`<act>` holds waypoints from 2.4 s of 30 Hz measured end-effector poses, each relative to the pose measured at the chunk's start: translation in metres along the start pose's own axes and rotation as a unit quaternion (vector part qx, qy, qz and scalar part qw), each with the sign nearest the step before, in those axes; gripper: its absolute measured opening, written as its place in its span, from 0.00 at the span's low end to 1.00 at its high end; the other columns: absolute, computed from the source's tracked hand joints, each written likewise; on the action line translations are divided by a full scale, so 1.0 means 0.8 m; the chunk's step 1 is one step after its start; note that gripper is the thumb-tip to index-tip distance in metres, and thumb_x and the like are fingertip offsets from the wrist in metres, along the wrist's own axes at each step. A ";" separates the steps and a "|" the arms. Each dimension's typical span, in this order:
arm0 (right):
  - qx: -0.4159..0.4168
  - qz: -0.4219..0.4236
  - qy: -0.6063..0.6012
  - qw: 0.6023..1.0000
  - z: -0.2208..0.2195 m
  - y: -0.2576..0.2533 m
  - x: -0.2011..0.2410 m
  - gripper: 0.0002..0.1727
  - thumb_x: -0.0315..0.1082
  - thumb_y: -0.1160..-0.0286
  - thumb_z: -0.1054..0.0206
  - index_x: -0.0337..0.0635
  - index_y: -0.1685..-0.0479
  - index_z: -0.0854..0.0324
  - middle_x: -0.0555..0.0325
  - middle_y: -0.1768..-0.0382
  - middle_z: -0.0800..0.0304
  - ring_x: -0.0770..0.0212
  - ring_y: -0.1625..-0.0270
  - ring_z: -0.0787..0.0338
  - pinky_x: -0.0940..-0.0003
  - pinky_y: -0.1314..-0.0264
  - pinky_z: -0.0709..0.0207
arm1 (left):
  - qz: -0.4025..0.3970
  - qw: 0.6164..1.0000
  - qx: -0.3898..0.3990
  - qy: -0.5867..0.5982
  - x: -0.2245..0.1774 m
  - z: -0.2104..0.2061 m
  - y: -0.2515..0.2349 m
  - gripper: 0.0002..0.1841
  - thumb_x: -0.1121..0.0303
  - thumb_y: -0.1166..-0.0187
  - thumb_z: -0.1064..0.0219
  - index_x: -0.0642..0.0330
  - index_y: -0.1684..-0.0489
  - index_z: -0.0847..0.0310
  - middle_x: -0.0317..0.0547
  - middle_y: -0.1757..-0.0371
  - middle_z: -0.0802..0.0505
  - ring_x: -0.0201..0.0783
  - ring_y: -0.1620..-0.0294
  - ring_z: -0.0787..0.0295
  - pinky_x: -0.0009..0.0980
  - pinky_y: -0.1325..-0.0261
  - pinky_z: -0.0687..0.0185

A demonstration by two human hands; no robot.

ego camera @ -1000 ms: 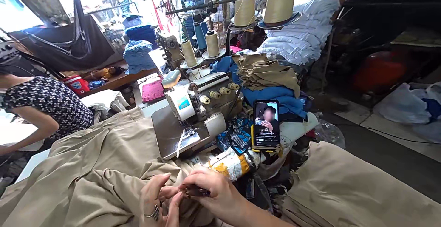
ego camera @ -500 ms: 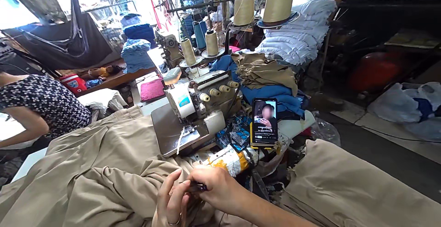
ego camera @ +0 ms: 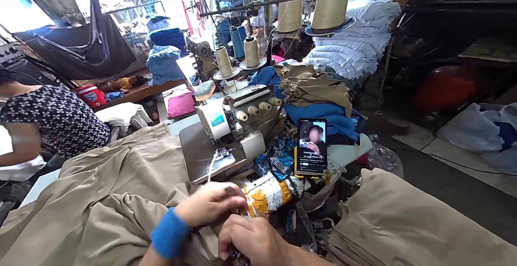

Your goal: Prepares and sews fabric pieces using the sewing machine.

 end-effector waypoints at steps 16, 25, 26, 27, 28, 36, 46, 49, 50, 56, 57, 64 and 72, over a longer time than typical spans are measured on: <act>-0.068 -0.131 0.001 0.989 0.062 0.018 -0.106 0.08 0.31 0.29 0.28 0.42 0.55 0.18 0.57 0.59 0.12 0.72 0.56 0.12 0.80 0.54 0.16 | 0.072 0.962 -0.197 -0.175 -0.013 0.110 0.045 0.08 0.58 0.25 0.27 0.50 0.65 0.10 0.27 0.65 0.11 0.20 0.63 0.15 0.19 0.57 0.16; -0.072 -0.241 0.113 0.961 0.056 -0.018 -0.190 0.09 0.33 0.38 0.26 0.42 0.60 0.11 0.58 0.62 0.10 0.65 0.63 0.10 0.64 0.61 0.13 | 0.352 0.853 -0.287 -0.258 0.079 0.132 -0.013 0.09 0.66 0.25 0.27 0.64 0.63 0.12 0.59 0.53 0.14 0.57 0.56 0.14 0.59 0.57 0.19; -0.070 -0.246 0.124 0.959 0.056 -0.022 -0.193 0.09 0.33 0.39 0.25 0.42 0.61 0.11 0.58 0.63 0.11 0.64 0.64 0.11 0.64 0.62 0.13 | 0.351 0.848 -0.303 -0.256 0.084 0.133 -0.014 0.10 0.66 0.25 0.27 0.65 0.61 0.12 0.61 0.52 0.14 0.59 0.55 0.14 0.61 0.56 0.19; -0.069 -0.248 0.132 0.957 0.057 -0.027 -0.196 0.09 0.33 0.40 0.24 0.42 0.61 0.12 0.58 0.64 0.12 0.64 0.64 0.11 0.64 0.63 0.14 | 0.344 0.844 -0.320 -0.258 0.086 0.136 -0.016 0.11 0.66 0.24 0.26 0.67 0.59 0.12 0.62 0.51 0.14 0.60 0.54 0.14 0.61 0.55 0.19; -0.065 -0.252 0.136 0.956 0.057 -0.031 -0.199 0.09 0.32 0.41 0.23 0.43 0.61 0.12 0.59 0.64 0.12 0.64 0.64 0.11 0.64 0.63 0.14 | 0.339 0.840 -0.332 -0.264 0.089 0.139 -0.019 0.11 0.67 0.24 0.26 0.68 0.56 0.12 0.63 0.51 0.15 0.61 0.54 0.14 0.62 0.55 0.18; -0.052 -0.306 0.135 0.941 0.055 -0.042 -0.210 0.11 0.33 0.42 0.21 0.45 0.59 0.13 0.60 0.58 0.11 0.65 0.61 0.11 0.62 0.60 0.14 | 0.318 0.842 -0.348 -0.263 0.117 0.162 -0.036 0.09 0.71 0.27 0.25 0.69 0.57 0.11 0.61 0.51 0.12 0.60 0.51 0.12 0.63 0.49 0.18; 0.013 -0.262 0.332 0.906 0.097 -0.011 -0.173 0.10 0.26 0.35 0.25 0.45 0.55 0.09 0.53 0.58 0.10 0.55 0.72 0.09 0.55 0.73 0.13 | 0.235 0.821 -0.440 -0.278 0.061 0.143 -0.001 0.18 0.69 0.28 0.23 0.63 0.41 0.16 0.62 0.38 0.14 0.60 0.45 0.13 0.64 0.45 0.20; 0.168 -0.225 0.428 0.859 0.111 0.003 -0.176 0.09 0.20 0.37 0.25 0.44 0.62 0.10 0.47 0.59 0.12 0.48 0.73 0.11 0.51 0.74 0.14 | 0.142 0.800 -0.505 -0.291 0.007 0.105 0.035 0.15 0.66 0.28 0.26 0.60 0.46 0.12 0.55 0.40 0.11 0.52 0.39 0.14 0.57 0.39 0.19; 0.228 -0.214 0.443 0.840 0.110 0.006 -0.181 0.11 0.18 0.38 0.25 0.44 0.61 0.10 0.45 0.57 0.12 0.47 0.70 0.10 0.49 0.69 0.14 | 0.127 0.802 -0.516 -0.274 -0.006 0.088 0.045 0.14 0.66 0.28 0.27 0.60 0.48 0.11 0.52 0.40 0.11 0.48 0.38 0.14 0.52 0.37 0.17; 0.413 -0.193 0.445 0.771 0.103 0.014 -0.215 0.13 0.17 0.35 0.27 0.41 0.53 0.12 0.41 0.46 0.14 0.41 0.54 0.10 0.44 0.49 0.15 | 0.084 0.815 -0.547 -0.171 -0.039 0.011 0.080 0.08 0.72 0.30 0.26 0.60 0.55 0.10 0.48 0.45 0.13 0.34 0.39 0.16 0.25 0.37 0.16; 0.410 -0.187 0.452 0.770 0.103 0.012 -0.217 0.14 0.17 0.34 0.27 0.40 0.51 0.13 0.42 0.47 0.14 0.42 0.54 0.09 0.45 0.50 0.15 | 0.090 0.816 -0.547 -0.164 -0.037 0.005 0.085 0.08 0.73 0.30 0.26 0.60 0.56 0.10 0.48 0.45 0.13 0.33 0.39 0.16 0.24 0.36 0.17; 0.429 -0.192 0.437 0.767 0.119 -0.003 -0.212 0.09 0.18 0.28 0.32 0.38 0.56 0.13 0.45 0.51 0.13 0.44 0.54 0.09 0.48 0.51 0.15 | 0.112 0.814 -0.550 -0.150 -0.034 -0.011 0.110 0.07 0.75 0.31 0.27 0.60 0.58 0.09 0.50 0.44 0.13 0.34 0.38 0.16 0.25 0.36 0.16; 0.525 -0.217 0.425 0.704 0.103 0.009 -0.234 0.10 0.19 0.23 0.39 0.38 0.51 0.15 0.43 0.48 0.13 0.42 0.48 0.10 0.45 0.46 0.19 | 0.112 0.831 -0.526 -0.145 -0.047 -0.023 0.108 0.06 0.76 0.30 0.28 0.59 0.59 0.09 0.51 0.43 0.13 0.33 0.36 0.18 0.25 0.34 0.20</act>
Point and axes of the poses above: each hand's wrist, its own y-axis away from the middle knuckle, its own z-axis out of the back of the hand, x = y × z, the point moved 9 cm from there along -y, towards the middle knuckle
